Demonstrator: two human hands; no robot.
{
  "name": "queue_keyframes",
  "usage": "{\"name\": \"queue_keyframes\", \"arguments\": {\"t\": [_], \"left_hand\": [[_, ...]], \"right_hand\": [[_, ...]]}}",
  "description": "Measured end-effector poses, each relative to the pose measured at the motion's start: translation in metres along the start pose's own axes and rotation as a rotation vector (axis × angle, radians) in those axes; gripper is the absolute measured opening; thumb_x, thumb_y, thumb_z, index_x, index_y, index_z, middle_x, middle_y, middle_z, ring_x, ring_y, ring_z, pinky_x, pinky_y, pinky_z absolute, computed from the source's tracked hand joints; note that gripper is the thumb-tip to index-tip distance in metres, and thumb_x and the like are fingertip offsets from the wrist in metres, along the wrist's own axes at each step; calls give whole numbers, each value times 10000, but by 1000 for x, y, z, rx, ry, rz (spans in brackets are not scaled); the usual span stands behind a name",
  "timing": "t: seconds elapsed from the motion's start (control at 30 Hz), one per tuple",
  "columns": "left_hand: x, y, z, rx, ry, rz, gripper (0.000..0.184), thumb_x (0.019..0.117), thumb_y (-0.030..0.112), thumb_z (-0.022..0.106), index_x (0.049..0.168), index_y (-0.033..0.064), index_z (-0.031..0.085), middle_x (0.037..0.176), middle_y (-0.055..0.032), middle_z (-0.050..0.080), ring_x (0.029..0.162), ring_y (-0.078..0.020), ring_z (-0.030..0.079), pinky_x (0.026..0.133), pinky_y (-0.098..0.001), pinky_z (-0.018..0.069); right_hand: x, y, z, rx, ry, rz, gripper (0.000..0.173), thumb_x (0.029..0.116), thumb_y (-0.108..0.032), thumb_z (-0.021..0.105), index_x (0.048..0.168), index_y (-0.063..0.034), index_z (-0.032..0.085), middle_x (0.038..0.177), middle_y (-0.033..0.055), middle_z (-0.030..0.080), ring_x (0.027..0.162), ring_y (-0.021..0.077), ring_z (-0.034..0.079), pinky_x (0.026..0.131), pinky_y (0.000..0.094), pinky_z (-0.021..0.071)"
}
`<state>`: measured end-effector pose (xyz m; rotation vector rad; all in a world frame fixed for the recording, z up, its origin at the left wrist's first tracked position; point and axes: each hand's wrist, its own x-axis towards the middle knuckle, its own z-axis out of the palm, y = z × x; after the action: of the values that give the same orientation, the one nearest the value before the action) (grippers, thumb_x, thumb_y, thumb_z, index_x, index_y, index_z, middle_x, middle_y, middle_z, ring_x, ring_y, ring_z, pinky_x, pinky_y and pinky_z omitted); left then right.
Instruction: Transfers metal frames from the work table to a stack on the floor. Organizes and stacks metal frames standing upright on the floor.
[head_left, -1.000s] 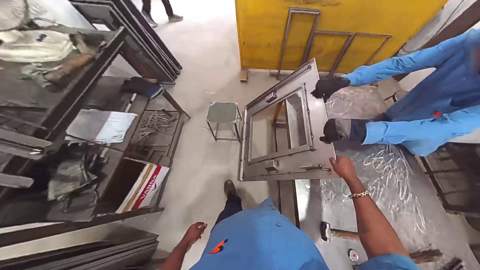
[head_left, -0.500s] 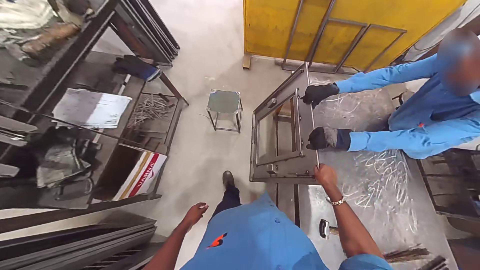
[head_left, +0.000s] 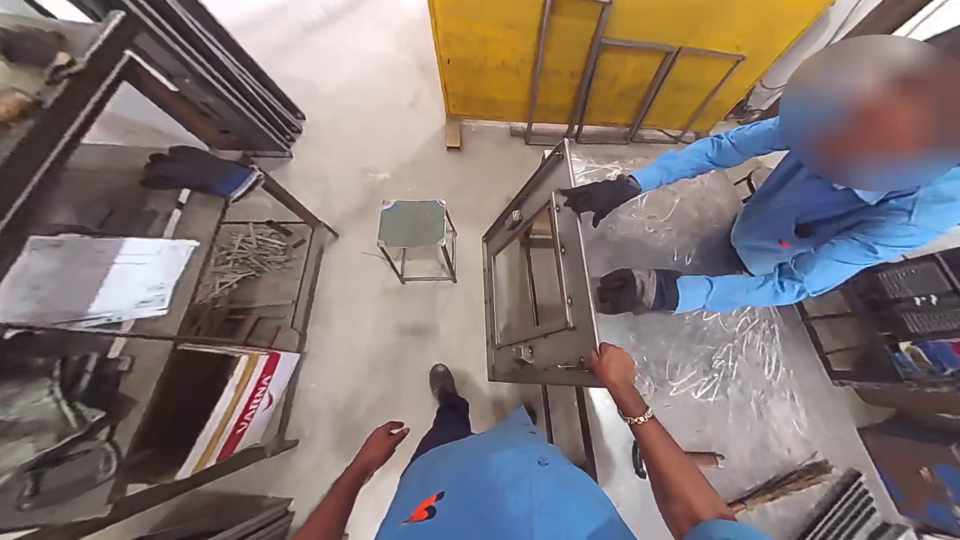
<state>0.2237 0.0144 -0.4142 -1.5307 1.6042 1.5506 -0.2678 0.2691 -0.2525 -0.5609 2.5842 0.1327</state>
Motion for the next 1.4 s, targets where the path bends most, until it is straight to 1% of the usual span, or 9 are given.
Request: {"name": "queue_keyframes", "arguments": {"t": [0.17, 0.33, 0.5, 0.73, 0.97, 1.1, 1.2, 1.3, 1.4], "left_hand": [[-11, 128, 20, -9, 7, 334, 423, 1076, 257, 543, 1388, -29, 569, 1240, -266, 666, 1092, -369, 685, 981, -544, 542], [-56, 275, 70, -92, -24, 632, 368, 1086, 256, 510, 1329, -4, 603, 1078, -172, 720, 869, -244, 718, 780, -434, 605], [-83, 354, 95, 219, 191, 589, 643, 1015, 516, 573, 1487, 95, 451, 998, -154, 705, 907, -335, 698, 851, -571, 564], [-76, 350, 59, 291, 373, 438, 459, 1057, 347, 548, 1442, 103, 497, 1070, -199, 716, 1008, -385, 706, 891, -602, 553], [-77, 329, 28, 189, 525, 430, 379, 1062, 322, 541, 1380, 118, 573, 1032, -194, 720, 984, -391, 705, 878, -618, 547], [-76, 325, 12, 224, 583, 422, 385, 1075, 325, 510, 1396, 122, 569, 1104, -205, 720, 1045, -397, 703, 907, -615, 548], [-72, 319, -3, 256, 616, 424, 409, 1078, 343, 500, 1421, 128, 559, 1144, -224, 712, 1073, -421, 692, 922, -638, 536], [-67, 311, -18, 291, 653, 429, 423, 1084, 355, 491, 1435, 128, 552, 1175, -245, 703, 1097, -452, 680, 929, -669, 522], [-57, 301, -33, 314, 725, 485, 415, 1079, 352, 510, 1404, 103, 575, 1143, -277, 703, 1073, -498, 675, 891, -710, 512]], "right_hand": [[-32, -39, 2, 49, -49, -89, 459, 1001, -462, 504, 921, -61, 712, 936, 179, 732, 942, 373, 718, 762, 594, 539], [-64, -93, 13, 99, -43, -195, 493, 998, -478, 490, 874, -53, 705, 911, 168, 730, 920, 359, 720, 751, 576, 547], [-95, -149, 16, 146, -44, -320, 529, 963, -536, 519, 859, -56, 716, 911, 157, 738, 921, 348, 725, 750, 572, 552], [-102, -197, 23, 142, -77, -581, 583, 961, -576, 544, 907, -20, 709, 960, 183, 733, 948, 360, 721, 771, 572, 555], [-72, -192, 45, 218, -301, -986, 510, 1044, -520, 503, 1170, -69, 705, 1047, 177, 719, 984, 362, 703, 847, 602, 548], [-64, -136, 78, 283, -442, -862, 484, 1054, -496, 505, 1211, -80, 696, 987, 161, 728, 935, 332, 709, 873, 583, 549], [-62, -78, 100, 425, -488, -630, 450, 1045, -457, 548, 1302, -104, 660, 997, 147, 735, 915, 296, 712, 879, 546, 557], [-68, -34, 99, 728, -541, -427, 637, 1008, -412, 639, 1557, -155, 445, 953, 141, 701, 748, 231, 652, 732, 445, 564], [-81, -15, 70, 1240, -692, -399, 686, 1055, -349, 577, 1643, -221, 247, 835, 42, 632, 588, 97, 531, 563, 277, 475]]}}
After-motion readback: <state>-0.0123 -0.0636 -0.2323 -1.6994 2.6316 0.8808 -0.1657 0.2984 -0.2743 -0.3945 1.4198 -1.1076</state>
